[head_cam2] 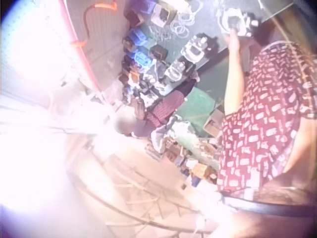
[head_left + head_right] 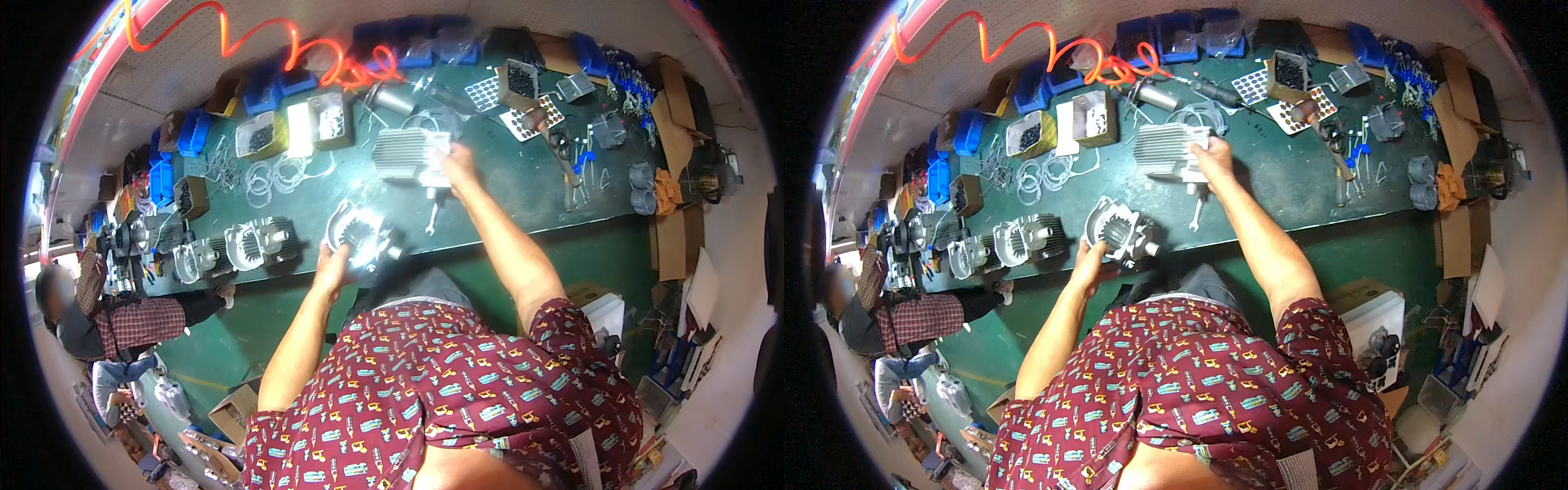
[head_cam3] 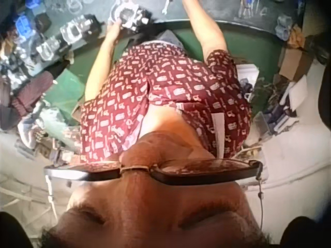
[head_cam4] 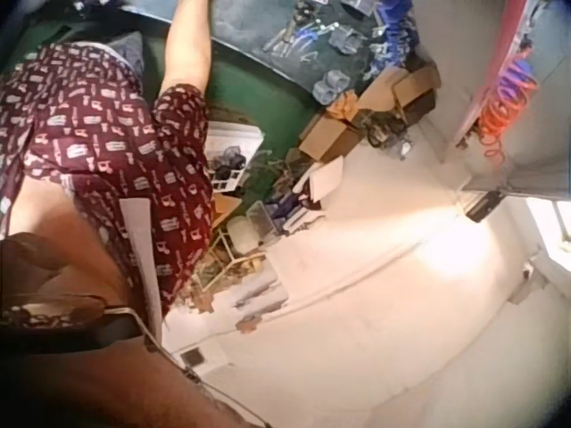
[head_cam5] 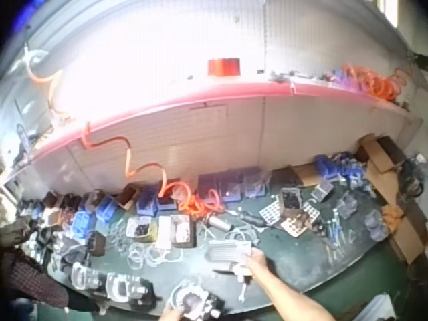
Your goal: The person assembles mechanical components on a workbench, handling metal housings, cylindrical parts, and small fasteners. They use a power drill to secure parts together and repeatedly retrieve components from nearby boxes.
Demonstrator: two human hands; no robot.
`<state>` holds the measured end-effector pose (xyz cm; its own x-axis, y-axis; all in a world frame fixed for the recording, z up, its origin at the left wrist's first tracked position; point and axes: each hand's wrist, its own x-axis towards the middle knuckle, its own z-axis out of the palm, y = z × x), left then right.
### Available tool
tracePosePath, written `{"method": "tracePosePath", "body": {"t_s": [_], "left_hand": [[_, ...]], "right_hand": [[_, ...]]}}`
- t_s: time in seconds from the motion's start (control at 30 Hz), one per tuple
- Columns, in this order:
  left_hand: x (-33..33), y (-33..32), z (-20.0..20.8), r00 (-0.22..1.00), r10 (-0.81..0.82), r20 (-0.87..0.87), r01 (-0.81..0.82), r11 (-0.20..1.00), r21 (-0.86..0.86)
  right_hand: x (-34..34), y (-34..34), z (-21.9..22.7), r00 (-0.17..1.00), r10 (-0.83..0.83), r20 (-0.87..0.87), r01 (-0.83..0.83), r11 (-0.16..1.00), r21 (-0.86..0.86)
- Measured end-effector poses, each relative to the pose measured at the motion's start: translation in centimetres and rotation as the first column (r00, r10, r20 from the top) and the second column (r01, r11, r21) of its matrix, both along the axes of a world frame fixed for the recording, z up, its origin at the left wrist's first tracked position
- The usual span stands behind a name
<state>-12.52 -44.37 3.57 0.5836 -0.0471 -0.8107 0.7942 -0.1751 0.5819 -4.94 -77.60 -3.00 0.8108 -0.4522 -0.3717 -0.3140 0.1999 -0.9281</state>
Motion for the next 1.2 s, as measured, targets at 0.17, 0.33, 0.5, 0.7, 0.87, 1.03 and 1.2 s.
{"method": "tracePosePath", "body": {"t_s": [0.17, 0.33, 0.5, 0.7, 0.87, 1.03, 1.2], "left_hand": [[0.2, 0.8, 0.9, 0.999, 0.023, -0.029, -0.023, 1.0, -0.01], [1.2, 1.5, 0.1, 0.913, -0.365, 0.18, 0.247, 0.849, 0.466], [2.7, 1.0, 1.0, 0.851, -0.498, 0.167, 0.412, 0.831, 0.374], [2.5, 1.6, 1.2, 0.884, -0.468, -0.006, 0.453, 0.85, 0.269], [2.5, 2.0, 0.4, 0.896, -0.439, -0.064, 0.442, 0.874, 0.204], [2.3, 1.2, 2.2, 0.873, -0.488, -0.003, 0.479, 0.856, 0.196], [2.8, 3.2, -0.7, 0.796, -0.601, 0.075, 0.591, 0.797, 0.121]], "right_hand": [[-0.9, -3.7, 5.4, 0.959, 0.266, 0.094, -0.181, 0.835, -0.519], [-5.5, -11.0, 11.5, 0.829, 0.551, -0.095, -0.338, 0.358, -0.871], [-11.2, -15.4, 9.5, 0.648, 0.672, -0.359, -0.406, -0.095, -0.909], [-14.3, -16.9, 8.6, 0.683, 0.675, -0.279, -0.374, -0.005, -0.928], [-14.6, -17.9, 8.8, 0.647, 0.717, -0.261, -0.386, 0.012, -0.923], [-14.1, -18.9, 8.8, 0.604, 0.773, -0.194, -0.343, 0.032, -0.939], [-14.1, -17.3, 10.8, 0.703, 0.693, -0.16, -0.354, 0.145, -0.924]]}}
